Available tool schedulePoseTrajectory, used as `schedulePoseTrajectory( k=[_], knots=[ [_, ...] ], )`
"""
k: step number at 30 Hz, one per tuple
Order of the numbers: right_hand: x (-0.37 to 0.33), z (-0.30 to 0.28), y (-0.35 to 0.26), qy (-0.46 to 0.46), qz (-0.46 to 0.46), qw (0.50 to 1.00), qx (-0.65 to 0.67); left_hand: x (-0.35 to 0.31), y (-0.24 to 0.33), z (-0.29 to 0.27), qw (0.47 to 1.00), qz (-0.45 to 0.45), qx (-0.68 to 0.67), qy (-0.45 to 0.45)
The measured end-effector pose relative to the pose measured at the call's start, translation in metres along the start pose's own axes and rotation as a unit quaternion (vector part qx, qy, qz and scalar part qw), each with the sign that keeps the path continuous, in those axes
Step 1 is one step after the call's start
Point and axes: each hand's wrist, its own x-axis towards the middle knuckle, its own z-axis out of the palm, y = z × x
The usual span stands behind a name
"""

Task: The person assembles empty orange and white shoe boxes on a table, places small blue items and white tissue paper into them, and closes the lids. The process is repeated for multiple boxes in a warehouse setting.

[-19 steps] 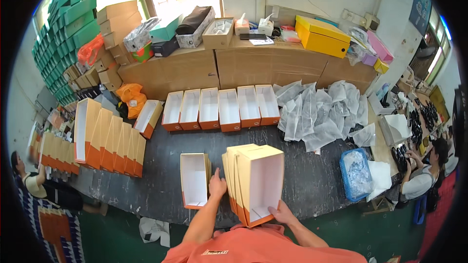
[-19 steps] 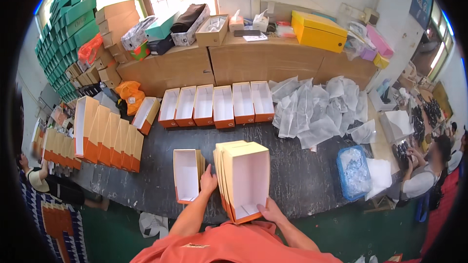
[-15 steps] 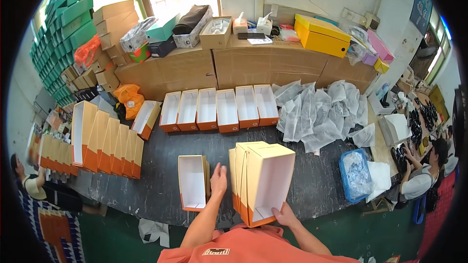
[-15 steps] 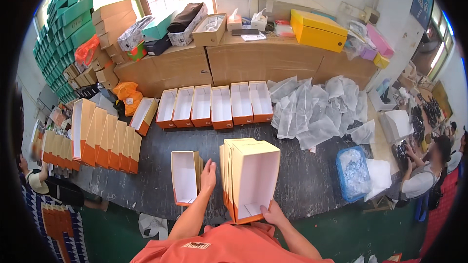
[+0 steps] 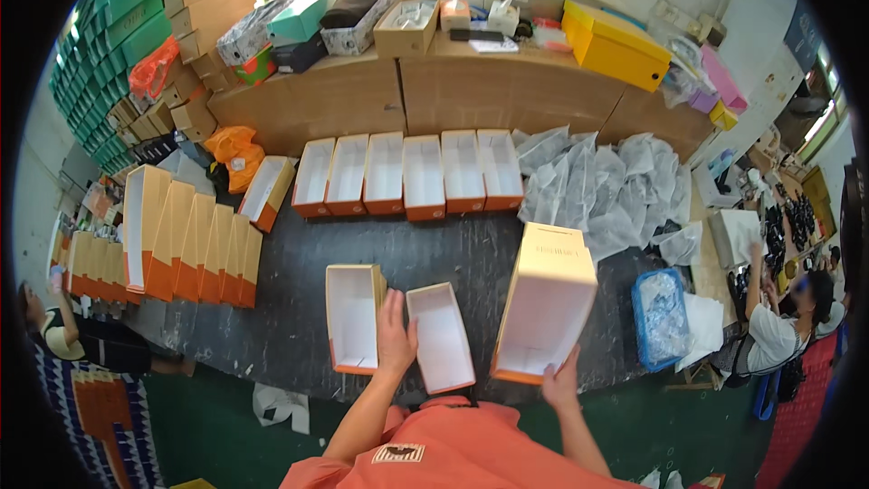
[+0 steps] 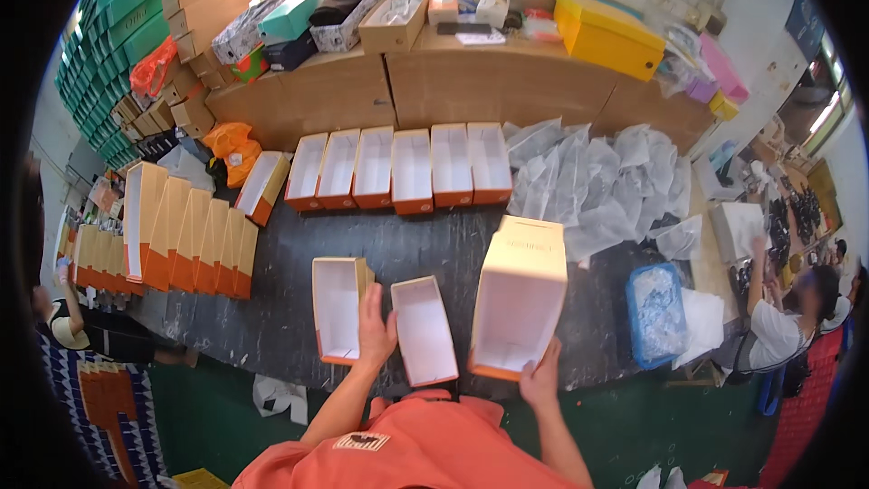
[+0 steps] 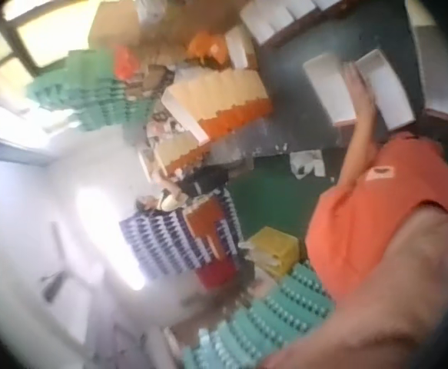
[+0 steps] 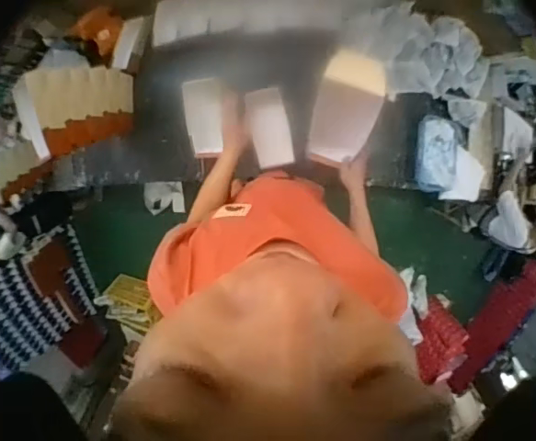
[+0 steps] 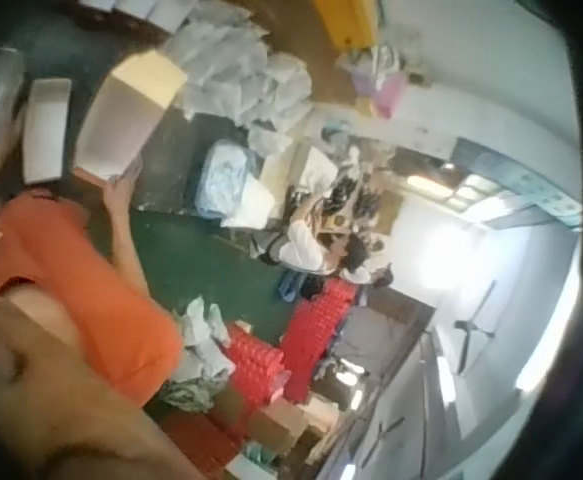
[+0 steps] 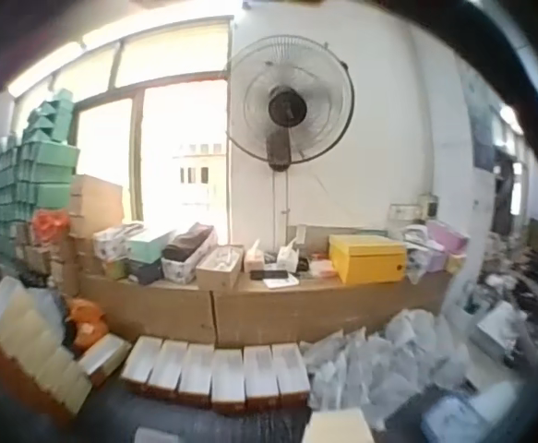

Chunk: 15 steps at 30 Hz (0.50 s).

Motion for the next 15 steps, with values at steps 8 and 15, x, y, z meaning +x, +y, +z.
schedulePoseTrajectory(
  k=[8,15],
  knots=[
    [0.070,-0.070,-0.063,-0.169,0.187,0.960,0.126,-0.019,-0.139,-0.094,0.923,-0.362,0.103,-0.080],
    [0.052,-0.037,-0.048,-0.147,0.101,0.978,-0.111,-0.053,-0.142,-0.094,0.933,-0.309,0.150,-0.103]
  ],
)
